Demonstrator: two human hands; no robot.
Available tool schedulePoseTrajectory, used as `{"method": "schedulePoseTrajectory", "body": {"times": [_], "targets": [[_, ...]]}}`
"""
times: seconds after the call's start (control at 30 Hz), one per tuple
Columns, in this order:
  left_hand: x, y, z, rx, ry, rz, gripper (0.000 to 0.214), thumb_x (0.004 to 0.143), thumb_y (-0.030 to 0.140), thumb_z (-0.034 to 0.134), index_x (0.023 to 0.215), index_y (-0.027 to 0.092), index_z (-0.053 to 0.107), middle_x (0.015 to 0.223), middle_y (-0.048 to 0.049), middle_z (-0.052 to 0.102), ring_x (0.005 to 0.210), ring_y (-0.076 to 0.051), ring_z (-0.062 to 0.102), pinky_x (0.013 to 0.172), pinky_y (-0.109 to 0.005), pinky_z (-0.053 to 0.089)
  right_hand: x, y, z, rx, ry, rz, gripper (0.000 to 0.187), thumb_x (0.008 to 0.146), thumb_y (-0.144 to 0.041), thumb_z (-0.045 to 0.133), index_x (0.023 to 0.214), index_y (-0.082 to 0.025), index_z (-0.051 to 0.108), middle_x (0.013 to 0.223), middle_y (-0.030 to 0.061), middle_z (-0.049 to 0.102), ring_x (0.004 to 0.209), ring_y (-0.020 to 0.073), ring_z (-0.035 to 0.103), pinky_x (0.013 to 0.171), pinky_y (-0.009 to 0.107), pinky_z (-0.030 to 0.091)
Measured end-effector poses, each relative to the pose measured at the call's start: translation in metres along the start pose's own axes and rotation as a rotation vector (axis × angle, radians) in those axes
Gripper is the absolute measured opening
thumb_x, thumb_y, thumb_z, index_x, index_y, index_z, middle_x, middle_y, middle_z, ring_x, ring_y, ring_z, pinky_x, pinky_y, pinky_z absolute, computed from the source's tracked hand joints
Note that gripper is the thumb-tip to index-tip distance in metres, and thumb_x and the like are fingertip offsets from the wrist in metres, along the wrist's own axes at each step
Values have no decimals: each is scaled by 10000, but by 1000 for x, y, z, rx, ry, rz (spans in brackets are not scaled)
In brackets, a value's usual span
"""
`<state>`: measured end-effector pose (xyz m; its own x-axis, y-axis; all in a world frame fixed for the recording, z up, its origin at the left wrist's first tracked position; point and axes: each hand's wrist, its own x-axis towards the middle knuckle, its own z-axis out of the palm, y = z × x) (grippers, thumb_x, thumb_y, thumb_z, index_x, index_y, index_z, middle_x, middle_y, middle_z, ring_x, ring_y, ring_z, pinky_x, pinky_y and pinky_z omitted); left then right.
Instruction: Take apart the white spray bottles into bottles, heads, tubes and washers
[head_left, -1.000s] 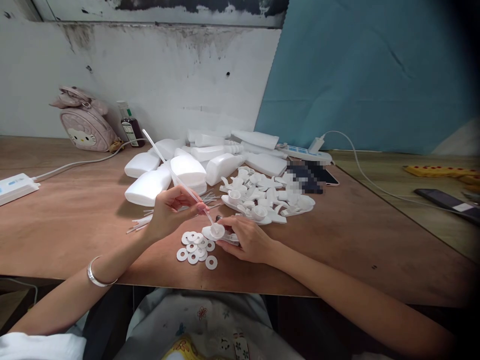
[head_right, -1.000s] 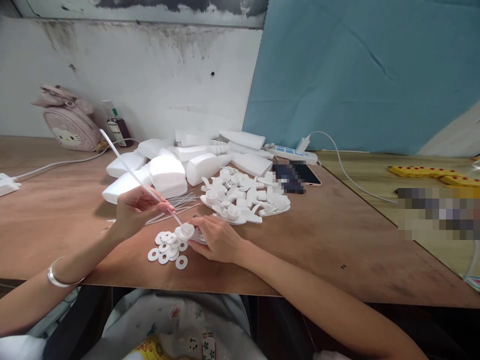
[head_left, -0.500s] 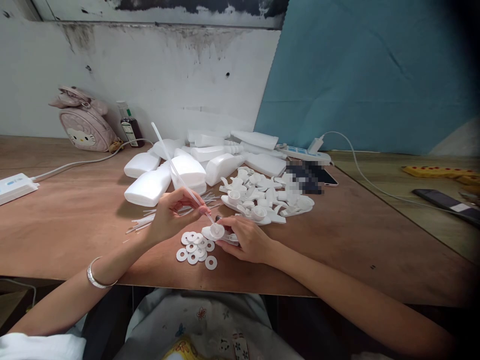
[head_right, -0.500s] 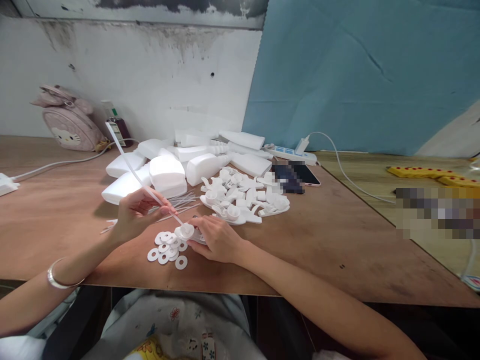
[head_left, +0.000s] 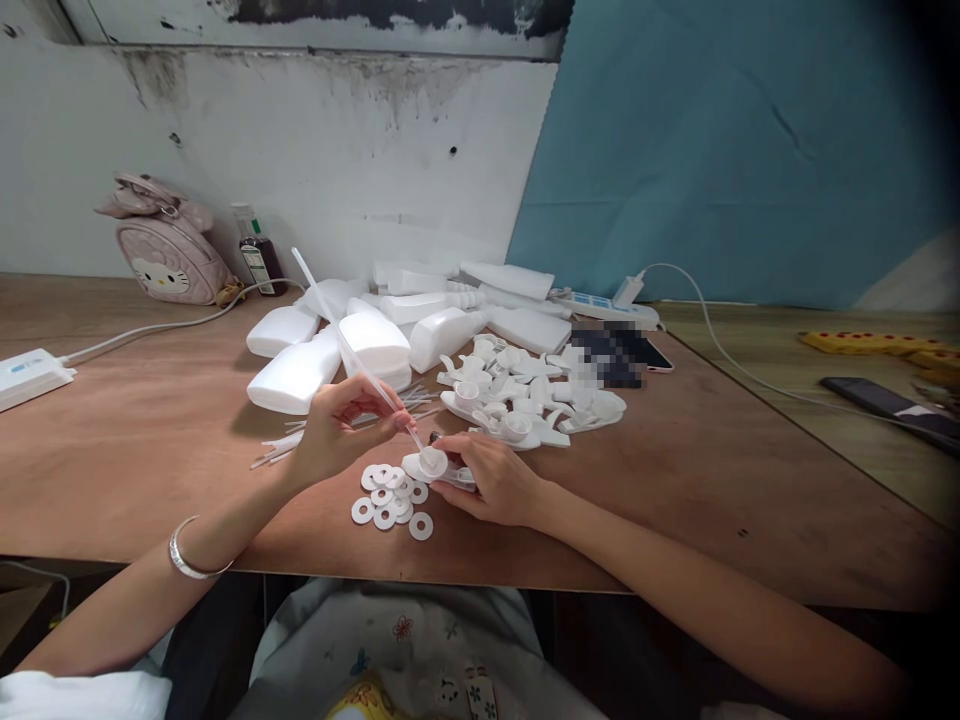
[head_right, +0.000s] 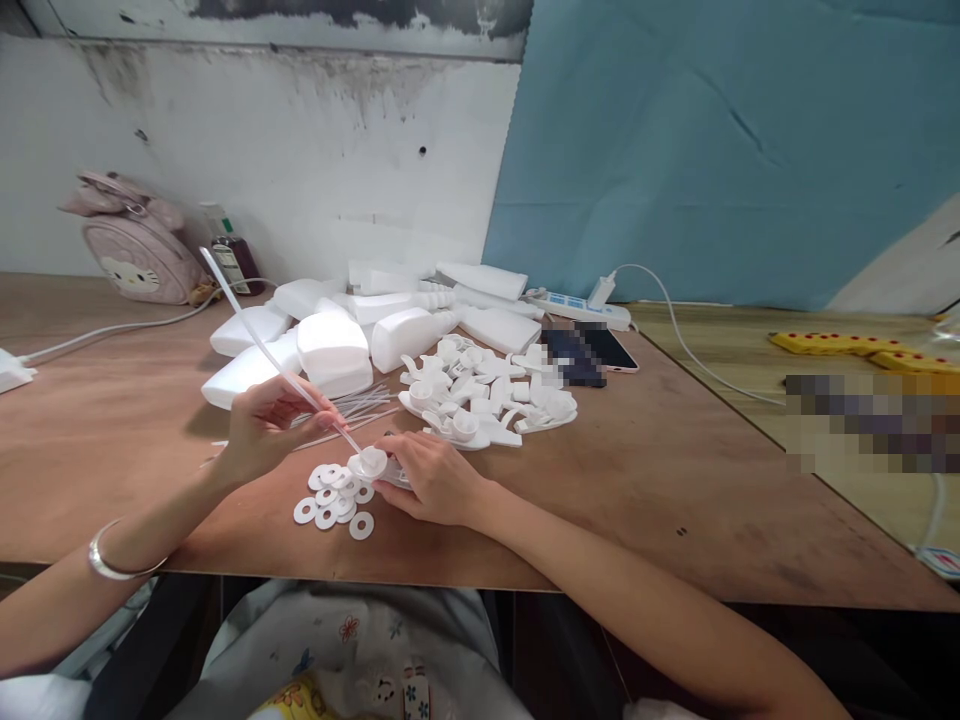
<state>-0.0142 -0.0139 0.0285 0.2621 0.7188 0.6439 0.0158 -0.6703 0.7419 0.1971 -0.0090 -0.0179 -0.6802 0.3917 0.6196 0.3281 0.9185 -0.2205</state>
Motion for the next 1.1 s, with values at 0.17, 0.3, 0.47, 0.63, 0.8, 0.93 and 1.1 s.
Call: {"method": "schedulePoseTrajectory", "body": {"times": [0.17,0.3,0.47,0.63,0.8,0.93,1.1], "targets": [[-2,-2,2,7,18,32,136,713,88,665,766,141,552,726,-18,647,648,-154,663,593,-263,567,1,-1,0,-4,2,-3,263,820,-274,542,1016,-141,429,727,40,561,616,159,527,572,275,445],[-3,-2,3,-5,17,40,127,716,85,660,780,143,567,724,-20,651,651,-157,662,593,-271,565,1,-1,0,-3,11,-9,263,820,-276,540,1018,-143,430,728,42,561,625,162,530,574,274,448],[-2,-2,2,37,24,44,121,712,98,667,776,142,574,708,-21,659,630,-149,655,578,-258,558,0,0,0,3,-3,3,259,829,-286,524,1027,-150,428,739,41,566,626,160,533,580,277,452],[-1,-3,1,65,12,56,113,717,110,665,780,144,577,705,-23,657,626,-147,649,575,-266,556,1,0,-1,2,-1,3,258,826,-287,528,1020,-148,429,718,36,558,611,160,528,567,278,450],[-1,0,3,25,-30,-7,115,735,142,652,784,145,548,730,-35,655,661,-156,652,616,-284,557,-1,1,0,11,-7,27,270,827,-299,529,1029,-147,433,734,39,565,623,160,533,574,279,453],[-3,-3,8,56,-138,-64,101,753,159,631,830,137,569,777,-43,652,706,-148,644,662,-270,548,-2,3,2,23,-15,51,294,828,-315,533,1058,-155,441,769,41,582,649,158,551,595,277,457],[-5,-10,14,114,-238,-66,61,775,184,608,802,133,588,770,-43,652,690,-130,622,655,-244,522,-1,4,2,40,-6,47,286,823,-306,538,1055,-165,449,763,32,588,662,157,559,602,273,456]]}}
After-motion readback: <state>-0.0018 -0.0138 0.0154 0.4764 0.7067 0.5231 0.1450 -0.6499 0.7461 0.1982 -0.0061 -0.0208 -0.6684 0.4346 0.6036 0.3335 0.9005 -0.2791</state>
